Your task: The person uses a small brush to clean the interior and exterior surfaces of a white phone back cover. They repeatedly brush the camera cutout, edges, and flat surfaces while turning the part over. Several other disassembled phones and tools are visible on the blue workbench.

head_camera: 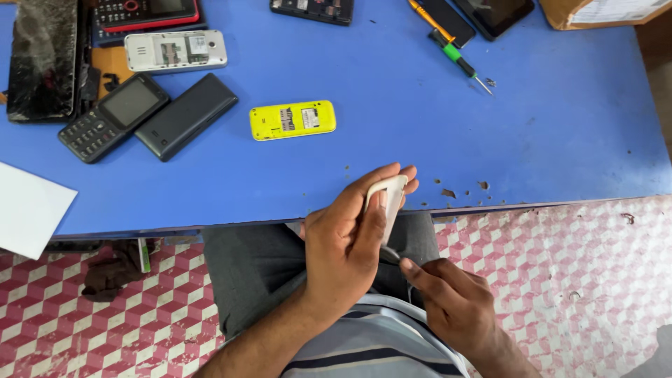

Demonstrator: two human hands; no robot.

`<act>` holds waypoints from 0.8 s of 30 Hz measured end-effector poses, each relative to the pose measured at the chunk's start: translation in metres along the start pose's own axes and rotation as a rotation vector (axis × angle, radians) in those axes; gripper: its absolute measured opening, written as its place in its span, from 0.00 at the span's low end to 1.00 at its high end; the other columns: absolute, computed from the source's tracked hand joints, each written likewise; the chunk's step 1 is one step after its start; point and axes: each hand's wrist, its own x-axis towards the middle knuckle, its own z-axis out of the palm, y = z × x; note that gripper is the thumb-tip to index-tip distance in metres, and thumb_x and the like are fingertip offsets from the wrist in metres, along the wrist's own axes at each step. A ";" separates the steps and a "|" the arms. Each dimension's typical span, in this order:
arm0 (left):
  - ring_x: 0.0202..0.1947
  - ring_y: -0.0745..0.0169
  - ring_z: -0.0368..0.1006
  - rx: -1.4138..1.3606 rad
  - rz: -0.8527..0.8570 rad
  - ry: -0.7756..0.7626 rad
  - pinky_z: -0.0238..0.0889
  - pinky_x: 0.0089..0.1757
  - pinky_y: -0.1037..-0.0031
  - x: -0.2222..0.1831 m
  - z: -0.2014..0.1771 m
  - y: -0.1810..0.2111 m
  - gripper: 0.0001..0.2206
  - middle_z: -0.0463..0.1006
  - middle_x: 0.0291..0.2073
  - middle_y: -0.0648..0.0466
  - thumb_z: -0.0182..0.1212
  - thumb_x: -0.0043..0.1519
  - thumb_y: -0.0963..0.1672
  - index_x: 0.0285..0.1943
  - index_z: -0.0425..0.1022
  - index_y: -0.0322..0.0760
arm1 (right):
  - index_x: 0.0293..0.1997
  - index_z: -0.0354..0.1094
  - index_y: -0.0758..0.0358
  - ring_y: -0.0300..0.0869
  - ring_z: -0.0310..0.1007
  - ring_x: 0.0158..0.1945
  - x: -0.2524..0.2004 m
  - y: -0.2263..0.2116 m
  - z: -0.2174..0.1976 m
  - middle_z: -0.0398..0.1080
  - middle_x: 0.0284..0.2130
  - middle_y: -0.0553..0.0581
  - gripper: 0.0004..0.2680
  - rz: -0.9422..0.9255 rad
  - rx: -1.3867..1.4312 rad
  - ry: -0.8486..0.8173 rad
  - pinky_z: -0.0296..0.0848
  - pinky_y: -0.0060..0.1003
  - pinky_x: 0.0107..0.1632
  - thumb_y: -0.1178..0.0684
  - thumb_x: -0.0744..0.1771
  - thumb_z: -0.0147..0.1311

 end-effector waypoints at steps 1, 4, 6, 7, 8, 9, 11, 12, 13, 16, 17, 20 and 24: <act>0.60 0.53 0.79 -0.046 -0.029 -0.010 0.74 0.61 0.70 0.001 0.000 -0.002 0.14 0.80 0.59 0.41 0.45 0.75 0.38 0.68 0.66 0.25 | 0.54 0.74 0.59 0.37 0.72 0.22 -0.001 0.001 0.001 0.73 0.28 0.55 0.16 0.019 0.000 0.007 0.70 0.32 0.24 0.69 0.63 0.52; 0.60 0.52 0.78 -0.159 -0.094 -0.060 0.73 0.60 0.69 0.001 0.004 -0.004 0.14 0.79 0.59 0.40 0.44 0.75 0.38 0.68 0.66 0.24 | 0.54 0.73 0.59 0.38 0.71 0.23 -0.004 0.002 -0.003 0.73 0.29 0.55 0.15 0.085 -0.074 0.079 0.68 0.34 0.24 0.69 0.64 0.53; 0.59 0.50 0.79 -0.178 -0.102 -0.076 0.73 0.58 0.68 -0.001 0.008 -0.004 0.14 0.80 0.58 0.39 0.45 0.75 0.38 0.67 0.67 0.23 | 0.55 0.72 0.60 0.39 0.71 0.24 -0.002 0.001 -0.006 0.73 0.30 0.55 0.15 0.104 -0.120 0.119 0.69 0.36 0.26 0.69 0.64 0.53; 0.59 0.49 0.79 -0.199 -0.086 -0.083 0.73 0.59 0.68 -0.001 0.009 -0.004 0.14 0.79 0.58 0.39 0.45 0.76 0.38 0.67 0.67 0.23 | 0.56 0.72 0.60 0.39 0.71 0.24 -0.001 -0.001 -0.007 0.73 0.31 0.55 0.15 0.103 -0.129 0.127 0.69 0.36 0.27 0.69 0.65 0.53; 0.60 0.49 0.79 -0.214 -0.065 -0.086 0.73 0.60 0.67 0.000 0.007 -0.005 0.13 0.79 0.58 0.39 0.45 0.76 0.39 0.67 0.67 0.24 | 0.56 0.72 0.60 0.39 0.72 0.25 0.002 -0.003 -0.006 0.73 0.31 0.55 0.15 0.096 -0.133 0.135 0.69 0.36 0.28 0.69 0.65 0.53; 0.60 0.48 0.79 -0.228 -0.045 -0.089 0.73 0.61 0.66 0.002 0.006 -0.005 0.13 0.79 0.58 0.38 0.45 0.77 0.39 0.67 0.67 0.24 | 0.56 0.72 0.60 0.39 0.71 0.24 0.002 -0.009 -0.006 0.73 0.30 0.55 0.16 0.105 -0.129 0.094 0.69 0.36 0.27 0.69 0.64 0.53; 0.58 0.48 0.80 -0.272 0.013 -0.065 0.75 0.60 0.65 0.006 0.001 -0.009 0.13 0.80 0.56 0.39 0.45 0.78 0.40 0.68 0.66 0.25 | 0.54 0.74 0.60 0.40 0.70 0.22 0.003 -0.018 -0.005 0.72 0.28 0.55 0.16 0.112 -0.113 0.006 0.69 0.37 0.25 0.69 0.62 0.53; 0.57 0.48 0.80 -0.292 0.036 -0.053 0.76 0.60 0.64 0.007 -0.002 -0.012 0.13 0.80 0.55 0.40 0.45 0.79 0.41 0.68 0.66 0.25 | 0.54 0.73 0.60 0.40 0.71 0.23 0.001 -0.024 -0.003 0.72 0.29 0.55 0.17 0.133 -0.101 0.018 0.69 0.37 0.26 0.69 0.63 0.53; 0.55 0.48 0.80 -0.379 0.014 -0.060 0.76 0.58 0.64 0.007 -0.004 -0.016 0.14 0.80 0.53 0.41 0.46 0.79 0.42 0.68 0.66 0.25 | 0.55 0.73 0.60 0.40 0.71 0.23 0.000 -0.026 -0.001 0.72 0.29 0.56 0.17 0.154 -0.089 0.029 0.70 0.37 0.26 0.69 0.63 0.53; 0.47 0.51 0.78 -0.641 -0.031 -0.074 0.75 0.52 0.62 0.009 -0.003 -0.030 0.16 0.78 0.48 0.44 0.50 0.79 0.45 0.68 0.65 0.26 | 0.56 0.72 0.61 0.39 0.73 0.25 -0.006 -0.028 0.004 0.72 0.30 0.56 0.16 0.221 -0.003 0.051 0.70 0.35 0.27 0.70 0.64 0.53; 0.45 0.53 0.77 -0.723 -0.026 -0.067 0.75 0.51 0.62 0.010 -0.002 -0.035 0.17 0.75 0.46 0.46 0.52 0.79 0.46 0.67 0.65 0.25 | 0.56 0.72 0.61 0.39 0.73 0.25 -0.008 -0.030 0.005 0.72 0.30 0.56 0.16 0.242 0.033 0.058 0.71 0.34 0.27 0.70 0.65 0.53; 0.39 0.56 0.75 -0.802 0.038 -0.071 0.72 0.42 0.64 0.012 -0.005 -0.044 0.21 0.71 0.43 0.50 0.57 0.72 0.52 0.62 0.66 0.29 | 0.56 0.72 0.62 0.37 0.71 0.22 -0.006 -0.030 0.008 0.72 0.28 0.55 0.16 0.268 0.193 -0.046 0.70 0.33 0.25 0.71 0.64 0.53; 0.36 0.56 0.74 -0.931 0.083 -0.144 0.71 0.40 0.66 0.012 -0.011 -0.049 0.26 0.73 0.41 0.50 0.48 0.71 0.60 0.54 0.67 0.36 | 0.55 0.73 0.60 0.39 0.71 0.24 -0.001 -0.026 0.007 0.74 0.31 0.57 0.16 0.194 -0.026 0.035 0.69 0.36 0.26 0.70 0.64 0.53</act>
